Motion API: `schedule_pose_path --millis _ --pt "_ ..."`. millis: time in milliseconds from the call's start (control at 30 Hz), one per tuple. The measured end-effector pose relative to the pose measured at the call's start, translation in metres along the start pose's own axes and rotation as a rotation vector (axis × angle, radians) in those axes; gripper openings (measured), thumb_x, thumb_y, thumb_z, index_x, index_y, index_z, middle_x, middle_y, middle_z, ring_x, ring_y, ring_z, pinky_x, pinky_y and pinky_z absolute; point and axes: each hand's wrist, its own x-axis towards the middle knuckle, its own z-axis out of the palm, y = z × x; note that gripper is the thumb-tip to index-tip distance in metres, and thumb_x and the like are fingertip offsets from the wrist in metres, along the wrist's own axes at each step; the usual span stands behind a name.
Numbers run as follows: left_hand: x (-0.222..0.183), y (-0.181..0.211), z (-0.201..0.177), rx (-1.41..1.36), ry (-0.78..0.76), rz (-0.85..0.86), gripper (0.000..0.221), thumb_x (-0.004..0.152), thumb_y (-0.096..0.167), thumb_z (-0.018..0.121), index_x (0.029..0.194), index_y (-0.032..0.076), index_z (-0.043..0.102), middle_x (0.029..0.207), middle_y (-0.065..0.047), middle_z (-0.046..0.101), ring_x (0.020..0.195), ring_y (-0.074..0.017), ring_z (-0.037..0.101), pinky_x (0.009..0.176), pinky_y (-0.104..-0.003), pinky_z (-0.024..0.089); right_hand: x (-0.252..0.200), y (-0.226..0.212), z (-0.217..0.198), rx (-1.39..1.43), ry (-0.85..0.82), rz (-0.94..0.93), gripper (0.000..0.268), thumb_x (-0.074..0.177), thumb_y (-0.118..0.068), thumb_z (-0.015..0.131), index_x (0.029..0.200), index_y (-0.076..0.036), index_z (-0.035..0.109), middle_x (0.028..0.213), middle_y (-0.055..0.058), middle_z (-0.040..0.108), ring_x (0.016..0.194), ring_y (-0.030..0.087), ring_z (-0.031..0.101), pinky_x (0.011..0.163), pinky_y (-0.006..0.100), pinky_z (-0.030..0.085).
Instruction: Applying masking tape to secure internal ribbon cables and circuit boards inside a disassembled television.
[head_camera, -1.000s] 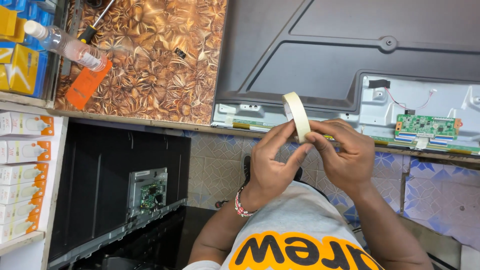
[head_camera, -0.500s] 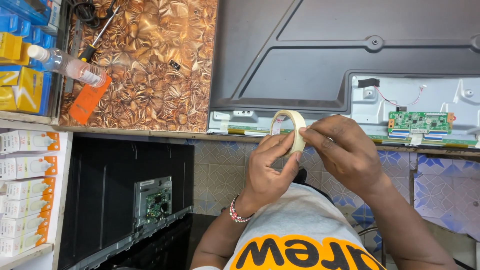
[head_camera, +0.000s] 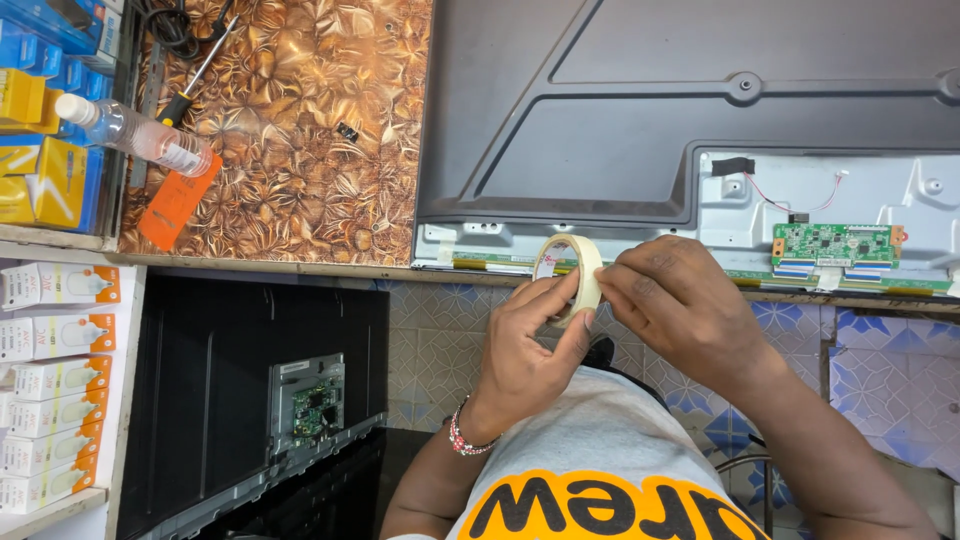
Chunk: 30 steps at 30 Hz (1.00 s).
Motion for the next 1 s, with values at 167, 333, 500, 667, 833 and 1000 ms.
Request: schedule_pose_path --millis 167,333,500,667,833,1000 --pt "-0.001 0.004 -0.001 -0.037 -0.038 -0.035 0.042 0.092 0.013 0.071 0.130 -0.003 0.065 0.106 -0.021 0.076 0.090 -0.0249 0.072 0.077 -0.037 0.056 -0.006 0.008 0.011 -0.111 0.018 -0.070 0.013 0.085 0.001 0.081 0.096 -0.002 0.073 0.086 0.013 0.066 0.078 0.031 0.068 0.079 0.043 0.059" --pt "0.002 0.009 -0.004 -0.053 -0.075 -0.020 0.041 0.091 0.012 0.072 0.128 -0.004 0.066 0.105 -0.023 0.076 0.093 -0.0311 0.073 0.076 -0.038 0.058 -0.018 0.015 0.012 0.042 -0.027 0.090 0.014 0.087 -0.003 0.079 0.098 -0.004 0.071 0.088 0.011 0.065 0.078 0.030 0.067 0.077 0.043 0.059" --pt "0.002 0.009 -0.007 -0.077 -0.052 -0.015 0.042 0.091 0.012 0.073 0.129 -0.004 0.066 0.106 -0.021 0.076 0.096 -0.0274 0.073 0.077 -0.035 0.059 0.008 0.000 -0.015 0.342 -0.019 0.287 0.008 0.091 0.000 0.073 0.099 -0.002 0.076 0.094 0.012 0.072 0.082 0.031 0.072 0.076 0.043 0.060" --pt "0.002 0.009 -0.007 -0.041 -0.040 0.024 0.042 0.091 0.012 0.073 0.129 -0.005 0.066 0.105 -0.022 0.076 0.095 -0.0302 0.074 0.079 -0.038 0.059 0.006 -0.003 -0.019 0.274 -0.033 0.244 0.010 0.088 0.002 0.078 0.097 -0.002 0.078 0.093 0.014 0.073 0.081 0.034 0.072 0.077 0.045 0.061" --pt "0.002 0.015 -0.006 0.022 -0.020 0.076 0.040 0.090 0.009 0.073 0.127 -0.006 0.066 0.104 -0.022 0.076 0.092 -0.0323 0.074 0.078 -0.039 0.059 0.005 -0.006 -0.018 0.121 -0.014 0.100 0.007 0.087 0.000 0.080 0.093 -0.003 0.077 0.090 0.012 0.072 0.079 0.033 0.072 0.080 0.045 0.062" --pt "0.002 0.022 -0.005 0.099 -0.014 0.139 0.035 0.089 0.007 0.074 0.122 -0.007 0.069 0.103 -0.021 0.076 0.090 -0.0336 0.074 0.078 -0.041 0.060 -0.005 0.002 -0.005 -0.111 0.002 -0.078 0.007 0.091 -0.010 0.079 0.092 -0.004 0.076 0.084 0.012 0.069 0.074 0.030 0.069 0.078 0.042 0.062"
